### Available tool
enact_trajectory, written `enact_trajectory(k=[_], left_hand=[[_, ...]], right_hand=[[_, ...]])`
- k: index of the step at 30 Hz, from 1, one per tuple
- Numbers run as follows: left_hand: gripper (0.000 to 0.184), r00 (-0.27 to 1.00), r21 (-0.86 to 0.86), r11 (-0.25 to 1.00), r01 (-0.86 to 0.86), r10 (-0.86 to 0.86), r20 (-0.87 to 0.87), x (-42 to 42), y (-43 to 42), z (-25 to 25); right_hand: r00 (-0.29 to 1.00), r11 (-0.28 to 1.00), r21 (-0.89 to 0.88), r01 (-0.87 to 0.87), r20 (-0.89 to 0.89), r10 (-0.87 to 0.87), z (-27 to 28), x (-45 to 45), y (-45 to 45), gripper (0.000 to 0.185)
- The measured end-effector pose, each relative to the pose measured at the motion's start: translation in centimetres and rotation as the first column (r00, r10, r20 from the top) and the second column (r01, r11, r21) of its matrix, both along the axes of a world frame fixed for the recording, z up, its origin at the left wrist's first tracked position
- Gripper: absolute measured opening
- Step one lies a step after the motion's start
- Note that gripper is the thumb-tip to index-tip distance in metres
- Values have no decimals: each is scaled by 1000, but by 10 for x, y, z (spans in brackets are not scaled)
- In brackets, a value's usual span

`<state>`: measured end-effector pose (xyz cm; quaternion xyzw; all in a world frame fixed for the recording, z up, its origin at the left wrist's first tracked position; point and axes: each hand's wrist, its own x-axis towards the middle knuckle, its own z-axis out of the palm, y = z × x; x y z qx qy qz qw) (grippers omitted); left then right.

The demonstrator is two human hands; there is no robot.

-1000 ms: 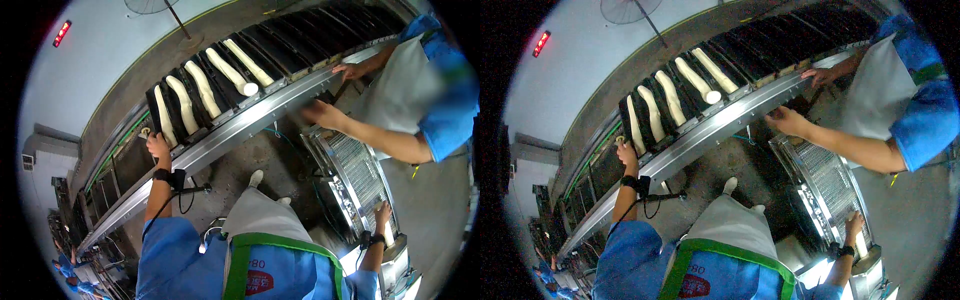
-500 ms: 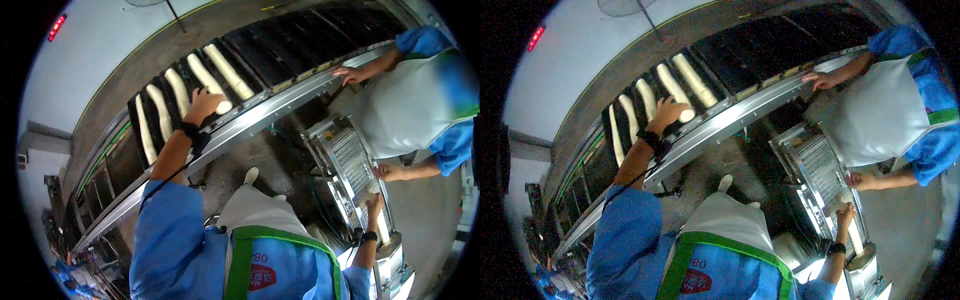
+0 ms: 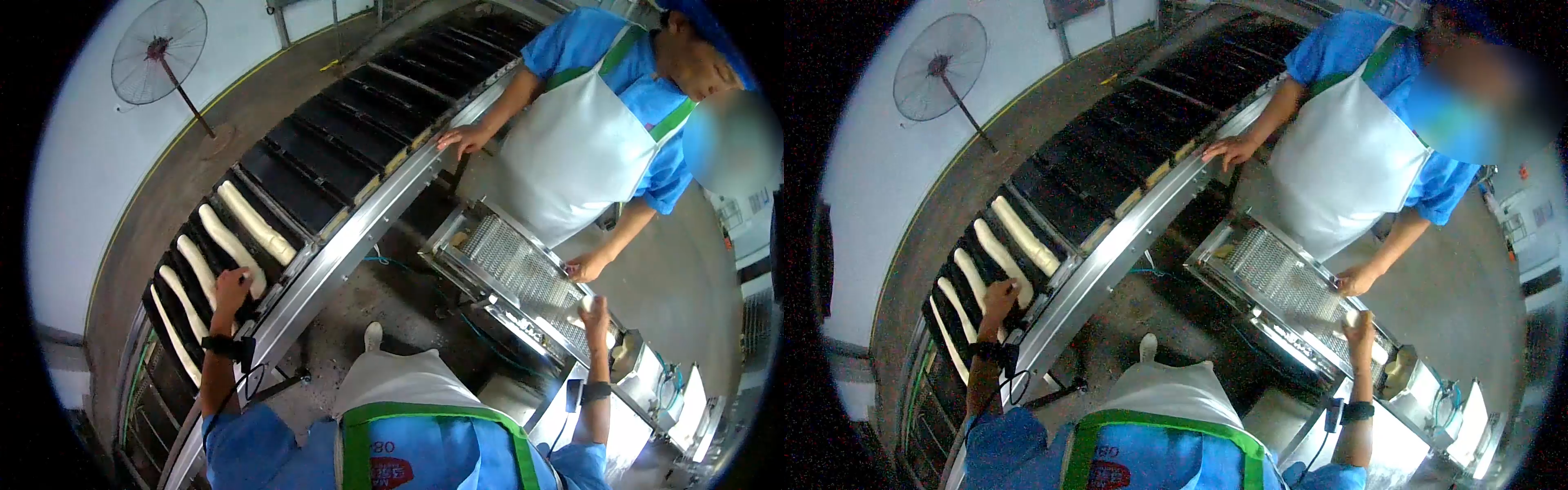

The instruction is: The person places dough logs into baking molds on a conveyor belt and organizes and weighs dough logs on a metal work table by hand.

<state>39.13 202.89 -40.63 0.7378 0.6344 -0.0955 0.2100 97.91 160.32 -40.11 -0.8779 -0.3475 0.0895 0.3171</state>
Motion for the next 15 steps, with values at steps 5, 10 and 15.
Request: enact_trajectory(k=[5,10,15], left_hand=[[23,991,499,867,-16,-53,125,16,1,10],[19,894,475,877,76,-271,358,64,11,1],[19,843,359,932,41,-225,489,93,-8,30]], right_hand=[[970,933,327,151,-230,-77,88,17,6,34],[993,915,394,84,-112,-43,162,30,77,21],[993,920,387,-58,-72,92,197,44,194,23]])
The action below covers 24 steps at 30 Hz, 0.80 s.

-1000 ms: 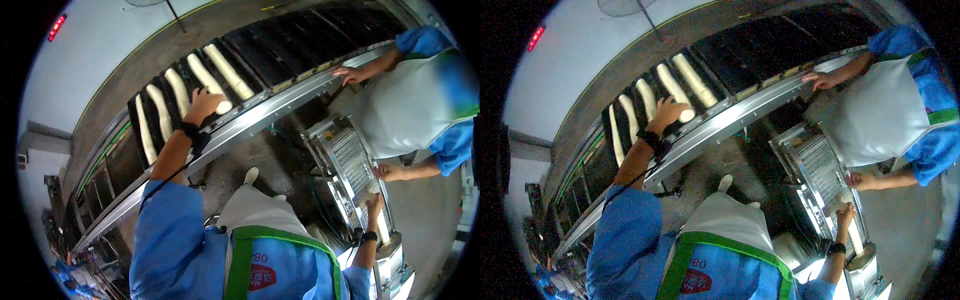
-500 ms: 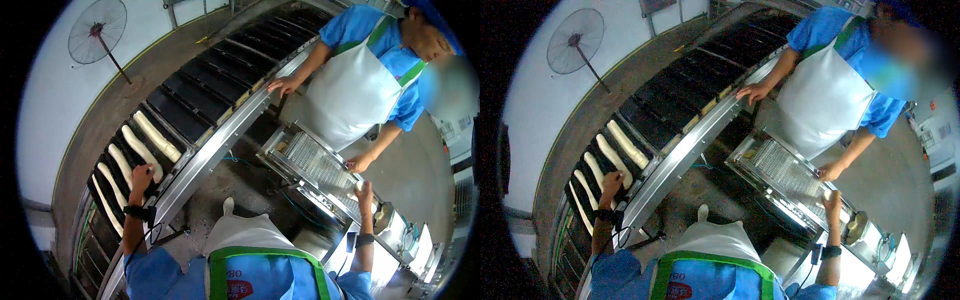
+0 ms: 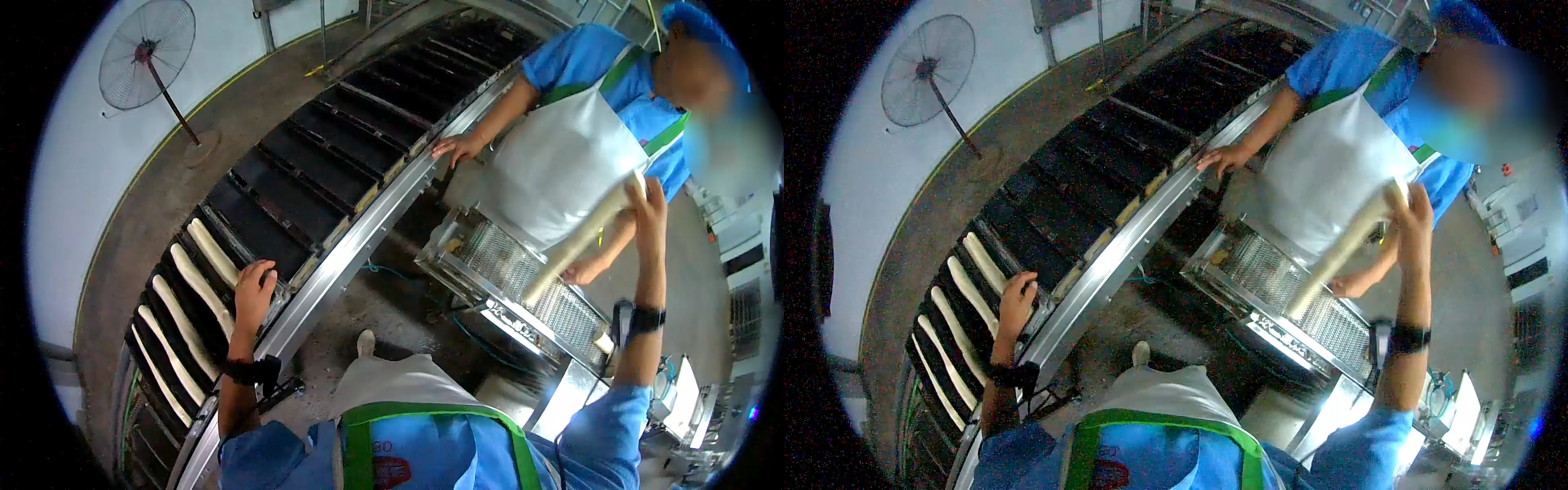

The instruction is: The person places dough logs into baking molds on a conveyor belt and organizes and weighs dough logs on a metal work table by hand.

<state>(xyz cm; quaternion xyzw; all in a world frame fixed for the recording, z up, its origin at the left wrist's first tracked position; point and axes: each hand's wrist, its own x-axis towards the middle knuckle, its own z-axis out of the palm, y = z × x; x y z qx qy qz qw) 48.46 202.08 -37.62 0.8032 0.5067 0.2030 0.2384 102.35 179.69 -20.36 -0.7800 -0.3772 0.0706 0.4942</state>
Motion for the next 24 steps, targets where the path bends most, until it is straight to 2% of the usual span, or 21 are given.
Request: enact_trajectory(k=[3,5,9,11,12,13,15,16,17,18,20,21,23,24], left_hand=[[20,999,-70,997,-30,31,17,-6,-4,9],[21,999,-47,998,-33,35,35,-19,-4,4],[21,985,-126,983,-133,146,97,-38,-12,8],[22,974,-107,981,-163,177,142,-47,-15,1],[21,950,-215,955,-203,245,195,-34,-8,-19],[21,947,-208,955,-212,253,195,-28,-9,-20],[21,969,-146,967,-211,226,96,-24,-12,-21],[22,971,-158,969,-189,209,119,-24,-9,-27],[22,973,-161,969,-186,205,109,-19,-7,-22],[21,976,-140,974,-179,194,99,-8,-6,-13],[21,988,-94,989,-113,121,92,9,6,-9],[21,990,-108,989,-101,110,87,19,11,-11],[22,999,-56,998,27,-26,20,42,22,-11],[23,996,-38,996,85,-84,33,60,27,-6]], right_hand=[[983,970,229,-88,-135,121,27,-33,92,24],[976,931,336,-146,-103,191,39,-42,146,28],[955,781,586,-217,-38,294,43,-77,232,30],[979,791,590,-164,-4,206,9,-71,277,30],[967,783,607,-135,-93,238,-38,-52,306,31],[946,770,628,-112,-170,276,-71,-47,326,31],[976,942,300,-153,-101,191,-140,-45,364,31],[947,947,-19,-320,20,320,-204,-26,377,29],[842,826,-352,-440,158,516,-267,-8,390,28],[664,645,-580,-497,225,714,-327,9,403,29],[591,479,-695,-536,97,801,-306,-40,341,34],[691,429,-778,-460,-11,722,-257,-82,314,37],[643,544,-690,-477,148,751,-297,-69,279,36],[634,528,-676,-513,115,764,-297,-66,263,34]])
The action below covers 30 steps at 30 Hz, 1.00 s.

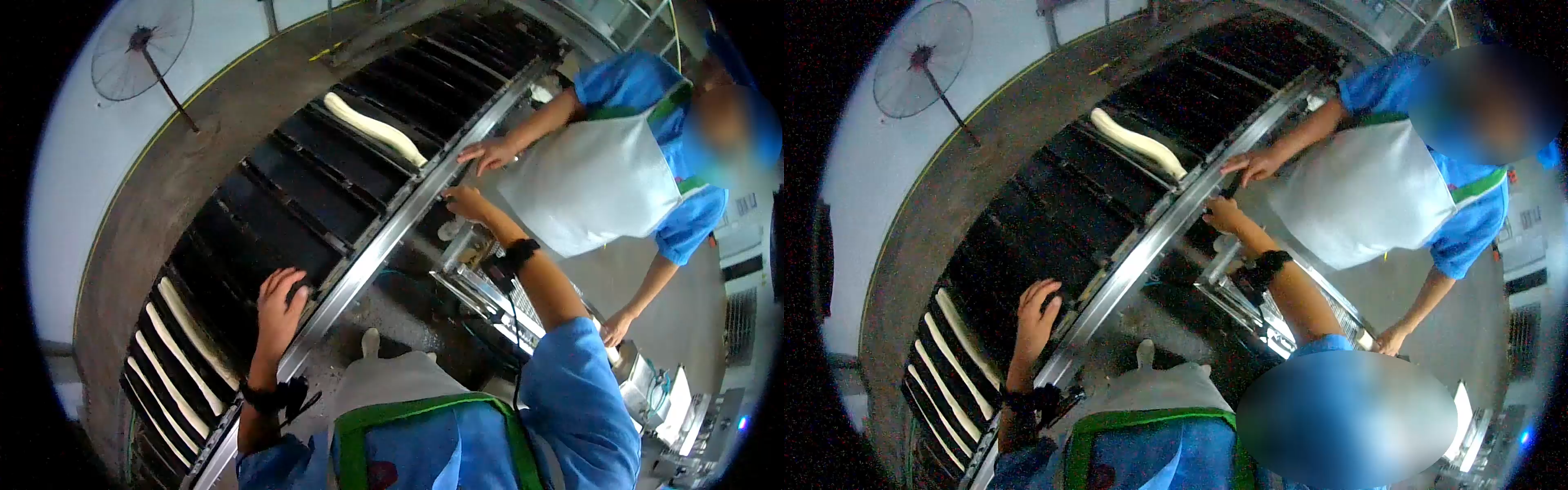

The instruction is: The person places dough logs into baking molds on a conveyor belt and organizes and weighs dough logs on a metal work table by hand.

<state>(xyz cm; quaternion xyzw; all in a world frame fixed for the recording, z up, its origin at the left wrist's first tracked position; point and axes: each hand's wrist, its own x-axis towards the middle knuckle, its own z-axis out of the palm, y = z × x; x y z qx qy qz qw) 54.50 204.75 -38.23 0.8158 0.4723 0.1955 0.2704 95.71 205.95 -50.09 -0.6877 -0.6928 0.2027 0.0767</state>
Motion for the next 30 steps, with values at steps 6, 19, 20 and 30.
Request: enact_trajectory(k=[6,19,20,30], left_hand=[[48,970,-55,972,227,-221,99,132,54,-39],[75,575,-593,626,-507,758,308,276,150,-164],[76,541,-548,572,-610,806,238,278,146,-159],[63,508,19,530,-848,821,-263,212,246,-268]], right_hand=[[947,984,-87,154,-271,-172,23,20,-121,27],[463,582,-343,737,-370,-805,39,38,-366,18],[463,592,-346,728,-390,-796,45,39,-371,18],[411,453,-310,836,-192,-891,10,68,-440,22]])
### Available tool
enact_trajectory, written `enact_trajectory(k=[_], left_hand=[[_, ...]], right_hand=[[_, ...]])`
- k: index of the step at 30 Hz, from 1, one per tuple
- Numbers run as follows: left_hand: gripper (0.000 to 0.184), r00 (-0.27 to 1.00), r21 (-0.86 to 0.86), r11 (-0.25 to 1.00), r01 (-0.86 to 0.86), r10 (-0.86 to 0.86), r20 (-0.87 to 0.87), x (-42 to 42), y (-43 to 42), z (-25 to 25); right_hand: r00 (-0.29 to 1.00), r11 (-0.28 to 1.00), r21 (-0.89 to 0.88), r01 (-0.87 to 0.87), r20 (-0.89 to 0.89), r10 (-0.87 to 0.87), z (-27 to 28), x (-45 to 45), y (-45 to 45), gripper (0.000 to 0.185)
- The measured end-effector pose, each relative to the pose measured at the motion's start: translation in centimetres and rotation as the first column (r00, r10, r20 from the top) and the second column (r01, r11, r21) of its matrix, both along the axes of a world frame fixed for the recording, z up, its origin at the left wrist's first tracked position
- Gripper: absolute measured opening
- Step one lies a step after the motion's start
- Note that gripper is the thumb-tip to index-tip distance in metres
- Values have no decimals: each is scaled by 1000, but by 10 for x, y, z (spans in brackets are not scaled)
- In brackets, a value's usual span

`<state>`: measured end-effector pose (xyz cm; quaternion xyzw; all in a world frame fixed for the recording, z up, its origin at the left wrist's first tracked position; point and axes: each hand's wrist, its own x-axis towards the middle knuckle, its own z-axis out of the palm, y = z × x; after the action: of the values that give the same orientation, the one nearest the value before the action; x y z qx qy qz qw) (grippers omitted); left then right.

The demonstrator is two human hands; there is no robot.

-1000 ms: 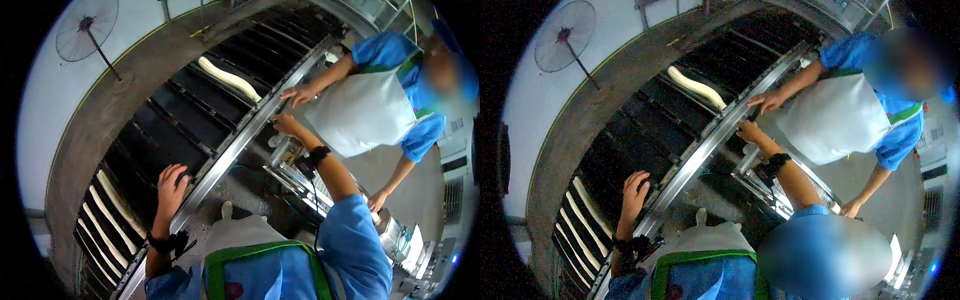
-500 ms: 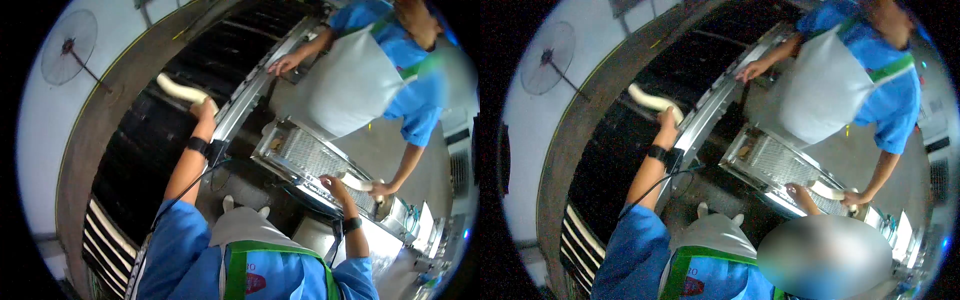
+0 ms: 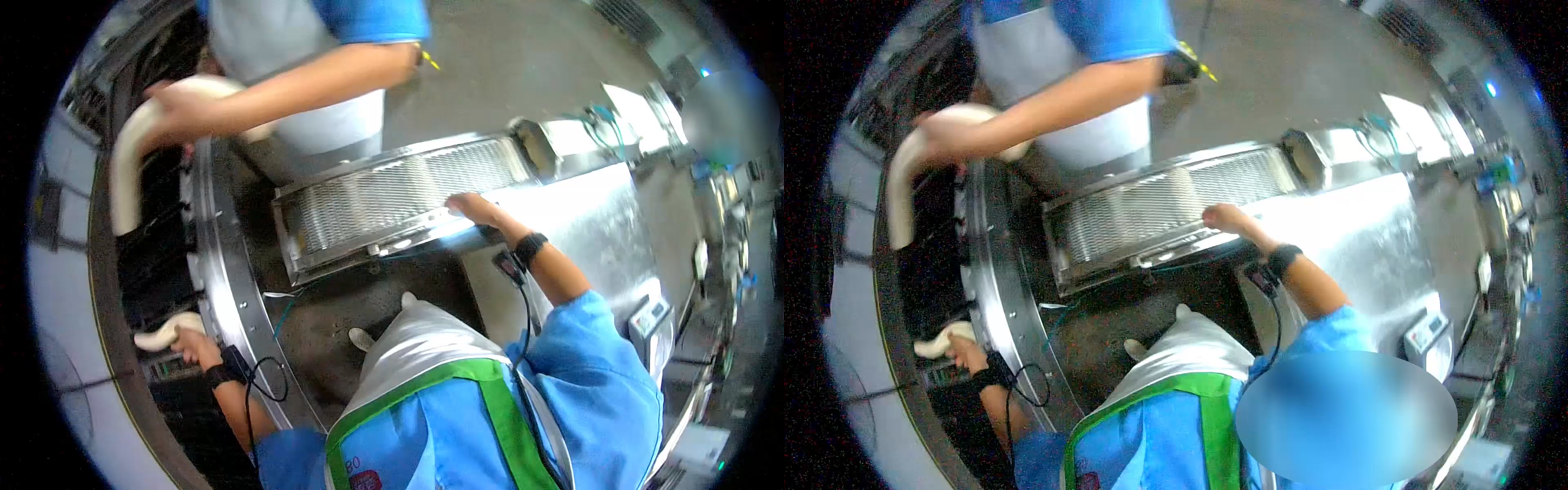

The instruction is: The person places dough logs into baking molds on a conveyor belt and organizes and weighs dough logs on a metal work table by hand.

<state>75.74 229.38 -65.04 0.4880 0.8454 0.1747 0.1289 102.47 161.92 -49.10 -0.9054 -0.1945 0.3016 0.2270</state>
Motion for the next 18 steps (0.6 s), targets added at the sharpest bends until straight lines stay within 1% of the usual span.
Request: enact_trajectory(k=[1,2,3,4,5,6,7,8,9,11,12,13,15,16,17,18], left_hand=[[62,999,67,997,39,-41,18,6,-34,45],[61,999,246,969,10,-18,33,14,-50,62],[60,998,406,913,-37,53,-30,19,-65,76],[61,1000,350,937,-18,21,-4,17,-67,84],[62,1000,291,957,-5,-2,22,12,-69,89],[62,1000,289,957,0,-6,23,11,-72,94],[62,998,270,963,8,-26,62,9,-75,103],[62,995,247,969,22,-47,94,9,-74,109],[62,994,251,968,29,-54,92,15,-79,120],[61,996,212,977,13,-31,82,24,-98,139],[60,990,227,974,23,-54,132,23,-99,141],[60,989,229,973,24,-56,134,24,-100,140],[56,999,273,961,30,-38,22,23,-98,142],[56,999,278,960,21,-28,24,22,-78,130],[53,981,310,932,-186,161,106,19,-39,102],[49,993,325,939,-114,109,36,5,-35,95]], right_hand=[[1000,998,55,-10,25,9,-8,-1,-11,23],[999,998,54,20,32,-21,-9,-2,-19,23],[998,999,12,42,34,-43,-7,-3,-26,25],[998,998,-34,57,33,-56,-5,-4,-34,26],[997,997,-35,66,35,-65,-7,-4,-42,26],[994,991,-92,96,55,-92,-11,-3,-51,28],[989,982,-137,129,86,-118,-16,-4,-62,31],[988,985,-94,146,68,-140,-21,-3,-74,31],[987,984,-90,153,66,-147,-23,1,-80,31],[982,967,-200,160,135,-135,-25,5,-94,26],[968,972,-113,203,172,-182,-26,3,-102,27],[967,972,-111,205,174,-184,-34,6,-113,27],[887,960,56,275,371,-276,-45,14,-131,32],[875,950,-52,308,408,-261,-41,18,-135,40],[837,928,-87,363,468,-283,-36,24,-138,49],[841,881,-188,435,434,-323,-12,28,-129,55]])
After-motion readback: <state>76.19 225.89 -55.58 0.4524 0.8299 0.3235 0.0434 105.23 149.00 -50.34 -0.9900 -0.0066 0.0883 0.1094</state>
